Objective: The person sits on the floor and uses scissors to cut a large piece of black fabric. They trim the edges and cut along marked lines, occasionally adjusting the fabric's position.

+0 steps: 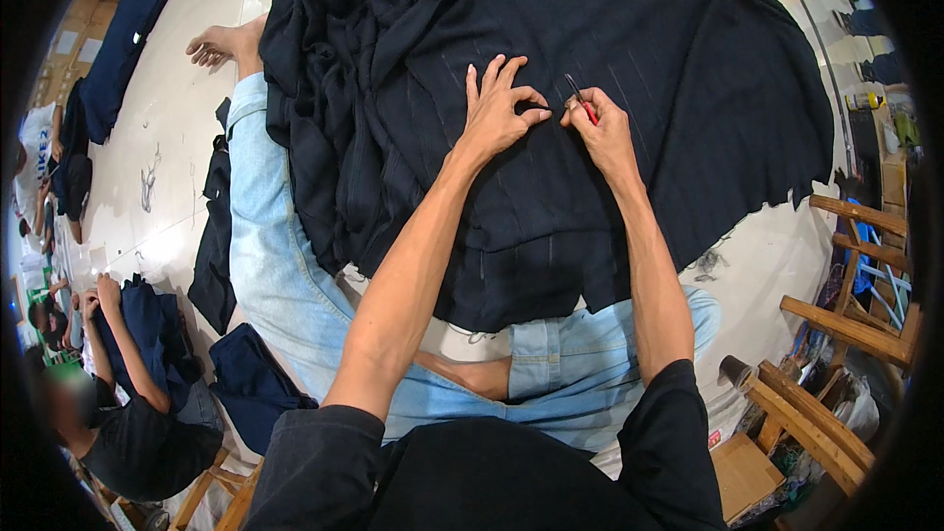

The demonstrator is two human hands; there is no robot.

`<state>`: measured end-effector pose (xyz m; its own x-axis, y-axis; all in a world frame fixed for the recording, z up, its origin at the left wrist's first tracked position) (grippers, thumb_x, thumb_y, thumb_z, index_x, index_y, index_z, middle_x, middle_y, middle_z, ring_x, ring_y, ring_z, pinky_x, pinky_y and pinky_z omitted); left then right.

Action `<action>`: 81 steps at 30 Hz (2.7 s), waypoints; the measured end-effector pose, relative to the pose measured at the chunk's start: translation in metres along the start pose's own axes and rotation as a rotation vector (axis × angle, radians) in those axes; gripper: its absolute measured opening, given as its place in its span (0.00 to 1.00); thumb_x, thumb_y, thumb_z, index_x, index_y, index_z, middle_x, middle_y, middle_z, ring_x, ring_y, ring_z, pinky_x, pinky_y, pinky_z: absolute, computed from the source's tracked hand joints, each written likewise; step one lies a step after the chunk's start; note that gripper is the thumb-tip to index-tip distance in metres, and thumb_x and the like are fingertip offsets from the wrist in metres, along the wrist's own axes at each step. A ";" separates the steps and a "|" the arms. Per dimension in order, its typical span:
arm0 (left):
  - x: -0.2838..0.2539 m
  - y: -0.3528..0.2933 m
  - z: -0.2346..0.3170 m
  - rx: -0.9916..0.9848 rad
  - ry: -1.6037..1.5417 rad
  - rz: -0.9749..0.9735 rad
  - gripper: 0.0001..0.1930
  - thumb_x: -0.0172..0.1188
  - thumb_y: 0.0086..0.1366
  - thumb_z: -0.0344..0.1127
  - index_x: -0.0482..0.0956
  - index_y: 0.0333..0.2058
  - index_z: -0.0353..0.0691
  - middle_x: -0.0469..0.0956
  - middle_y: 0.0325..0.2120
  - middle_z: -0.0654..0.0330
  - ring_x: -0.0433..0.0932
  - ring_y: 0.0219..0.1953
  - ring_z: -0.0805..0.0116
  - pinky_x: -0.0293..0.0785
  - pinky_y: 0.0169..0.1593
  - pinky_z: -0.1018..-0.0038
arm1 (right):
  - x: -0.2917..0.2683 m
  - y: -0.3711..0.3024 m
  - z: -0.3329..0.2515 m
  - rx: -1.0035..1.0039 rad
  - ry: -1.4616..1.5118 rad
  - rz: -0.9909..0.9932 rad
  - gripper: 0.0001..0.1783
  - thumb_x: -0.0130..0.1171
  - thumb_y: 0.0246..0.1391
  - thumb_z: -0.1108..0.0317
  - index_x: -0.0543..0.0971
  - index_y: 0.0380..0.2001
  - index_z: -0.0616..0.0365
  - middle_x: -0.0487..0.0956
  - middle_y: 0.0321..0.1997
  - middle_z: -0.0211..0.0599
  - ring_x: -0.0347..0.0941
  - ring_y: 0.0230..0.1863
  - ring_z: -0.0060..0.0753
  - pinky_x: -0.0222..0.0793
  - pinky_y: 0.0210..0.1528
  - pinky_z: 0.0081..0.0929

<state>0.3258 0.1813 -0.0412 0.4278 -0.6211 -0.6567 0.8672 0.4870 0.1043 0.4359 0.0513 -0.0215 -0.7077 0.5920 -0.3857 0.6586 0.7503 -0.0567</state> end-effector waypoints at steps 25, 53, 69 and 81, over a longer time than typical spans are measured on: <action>-0.007 0.008 0.020 -0.079 -0.180 -0.112 0.13 0.64 0.60 0.50 0.87 0.42 0.59 0.57 0.70 0.56 0.40 0.75 0.51 0.16 0.69 0.37 | -0.068 -0.007 -0.092 -0.013 0.073 0.359 0.15 0.55 0.62 0.64 0.80 0.29 0.66 0.81 0.23 0.32 0.71 0.22 0.20 0.67 0.29 0.24; -0.045 0.064 0.086 -0.034 -0.893 -0.295 0.11 0.56 0.67 0.42 0.78 0.28 0.43 0.75 0.25 0.68 0.71 0.31 0.76 0.69 0.43 0.74 | -0.073 0.027 -0.105 -0.028 -0.030 0.191 0.16 0.58 0.61 0.59 0.80 0.34 0.64 0.78 0.22 0.34 0.67 0.20 0.22 0.64 0.26 0.26; -0.099 0.051 0.074 0.048 -0.649 0.314 0.10 0.61 0.66 0.37 0.77 0.41 0.38 0.75 0.34 0.62 0.69 0.33 0.72 0.68 0.42 0.74 | -0.015 -0.009 -0.088 0.056 0.432 0.042 0.10 0.55 0.66 0.63 0.78 0.36 0.58 0.71 0.21 0.21 0.61 0.18 0.10 0.57 0.20 0.15; 0.045 -0.054 0.080 0.078 0.080 0.281 0.14 0.61 0.63 0.28 0.70 0.45 0.33 0.70 0.41 0.51 0.72 0.38 0.55 0.70 0.46 0.64 | -0.043 0.023 -0.192 0.181 1.097 -0.189 0.09 0.52 0.67 0.68 0.74 0.41 0.64 0.57 0.18 0.17 0.46 0.14 0.09 0.44 0.14 0.12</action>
<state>0.3189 0.0777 -0.0170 0.6352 -0.4166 -0.6503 0.7357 0.5828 0.3452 0.4322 0.0997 0.1702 -0.5834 0.4789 0.6560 0.4813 0.8544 -0.1956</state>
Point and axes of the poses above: each hand's wrist, its own y-axis towards the middle knuckle, its own x-axis out of the palm, z = x × y, the point moved 7 cm from there along y, towards the middle knuckle
